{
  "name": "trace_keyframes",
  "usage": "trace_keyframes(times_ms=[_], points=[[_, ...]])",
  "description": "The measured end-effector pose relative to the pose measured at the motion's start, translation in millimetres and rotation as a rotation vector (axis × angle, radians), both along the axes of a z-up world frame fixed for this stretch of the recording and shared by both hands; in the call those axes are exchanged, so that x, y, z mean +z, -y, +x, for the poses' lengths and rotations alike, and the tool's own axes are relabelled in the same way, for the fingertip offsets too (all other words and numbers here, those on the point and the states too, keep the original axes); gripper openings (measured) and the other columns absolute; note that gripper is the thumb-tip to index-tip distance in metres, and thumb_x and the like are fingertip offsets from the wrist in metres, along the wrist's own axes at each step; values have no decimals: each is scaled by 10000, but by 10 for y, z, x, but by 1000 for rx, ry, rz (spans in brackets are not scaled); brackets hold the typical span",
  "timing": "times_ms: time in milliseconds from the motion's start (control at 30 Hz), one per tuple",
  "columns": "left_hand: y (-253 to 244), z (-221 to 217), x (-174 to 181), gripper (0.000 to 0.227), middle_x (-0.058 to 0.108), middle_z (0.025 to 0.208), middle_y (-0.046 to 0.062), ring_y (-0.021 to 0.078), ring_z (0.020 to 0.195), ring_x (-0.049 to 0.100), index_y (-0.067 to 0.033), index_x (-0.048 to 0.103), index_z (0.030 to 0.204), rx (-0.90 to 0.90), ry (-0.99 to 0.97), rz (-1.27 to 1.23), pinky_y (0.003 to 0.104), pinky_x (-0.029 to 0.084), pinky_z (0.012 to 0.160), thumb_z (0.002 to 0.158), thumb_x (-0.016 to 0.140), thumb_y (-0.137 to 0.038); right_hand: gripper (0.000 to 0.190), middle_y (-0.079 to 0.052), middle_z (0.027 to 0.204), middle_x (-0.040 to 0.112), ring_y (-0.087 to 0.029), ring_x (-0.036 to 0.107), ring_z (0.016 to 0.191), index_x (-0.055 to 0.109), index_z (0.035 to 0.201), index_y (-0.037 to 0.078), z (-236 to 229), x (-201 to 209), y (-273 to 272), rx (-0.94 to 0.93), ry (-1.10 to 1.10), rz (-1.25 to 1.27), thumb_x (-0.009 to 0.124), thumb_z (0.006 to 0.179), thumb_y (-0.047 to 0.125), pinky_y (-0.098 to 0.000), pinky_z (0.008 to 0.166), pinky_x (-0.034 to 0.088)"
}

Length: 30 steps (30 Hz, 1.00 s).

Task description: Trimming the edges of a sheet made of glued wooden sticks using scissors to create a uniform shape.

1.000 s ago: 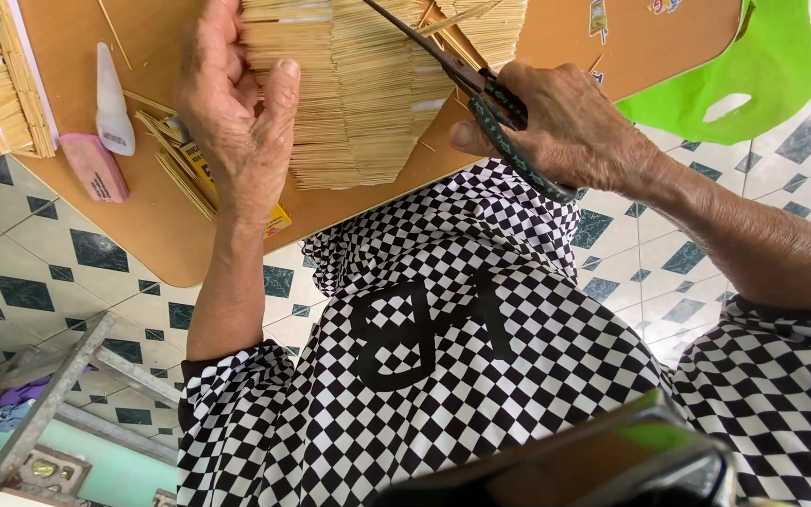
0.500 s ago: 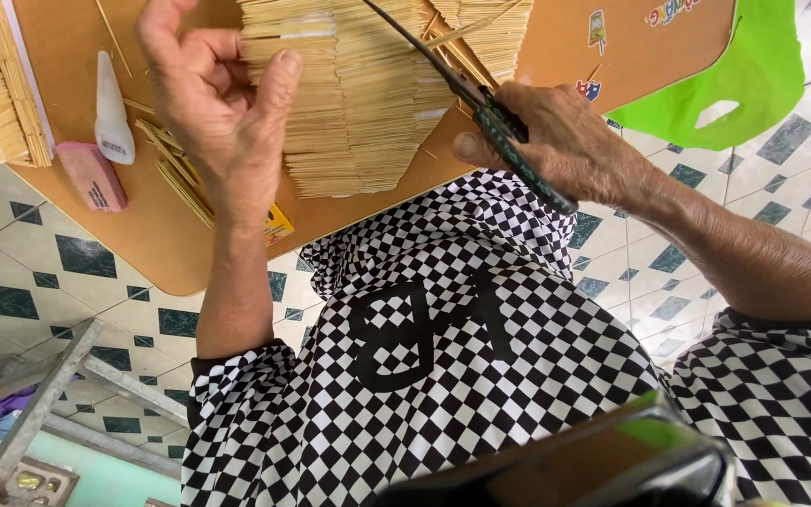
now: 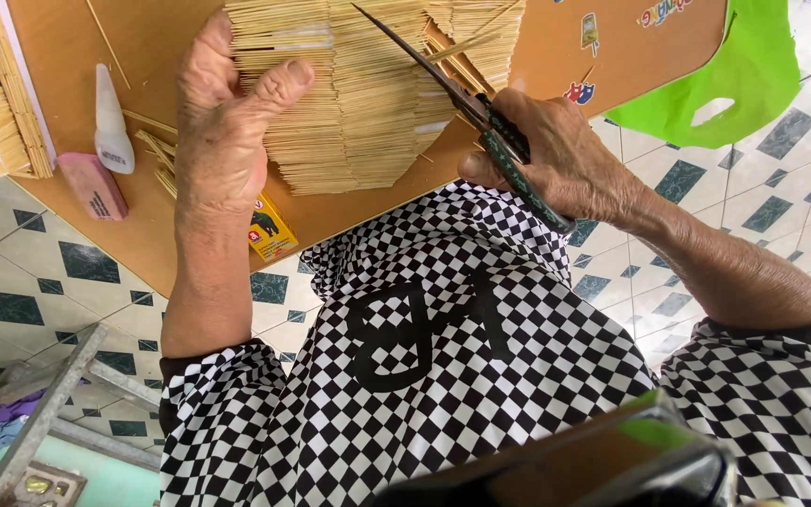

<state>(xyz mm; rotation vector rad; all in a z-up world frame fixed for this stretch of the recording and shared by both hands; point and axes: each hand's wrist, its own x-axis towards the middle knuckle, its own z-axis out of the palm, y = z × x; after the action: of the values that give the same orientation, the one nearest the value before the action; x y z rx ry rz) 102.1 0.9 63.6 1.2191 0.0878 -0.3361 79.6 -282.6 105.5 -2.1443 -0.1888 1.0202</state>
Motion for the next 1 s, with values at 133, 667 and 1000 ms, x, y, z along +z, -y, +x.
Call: trace_keyframes(times_ms=[133,667,1000], points=[[-10,26,-30,368,595,1245,29,192,1166,587,-124,524,1263,-28,-35,-20,362,522,1053,939,647,-1,554,31,587,335,-105,317,466,415,790,77,16,54,-4,-9,0,-30,511,813,622,-290,428,300],[-271,220,-155,542,612,1161,15,205,1170,578,-124,513,1219,-163,-465,-187,357,519,1012,746,770,-187,527,29,570,361,-103,329,444,409,768,93,77,22,-61,16,36,-52,512,806,608,-299,427,329],[-394,166,-225,377,593,1293,56,248,1270,560,-143,571,1239,-134,-417,-428,412,509,1102,887,685,-70,491,29,596,348,-111,311,487,391,772,101,197,72,-73,-9,-22,-53,545,796,567,-307,456,282]])
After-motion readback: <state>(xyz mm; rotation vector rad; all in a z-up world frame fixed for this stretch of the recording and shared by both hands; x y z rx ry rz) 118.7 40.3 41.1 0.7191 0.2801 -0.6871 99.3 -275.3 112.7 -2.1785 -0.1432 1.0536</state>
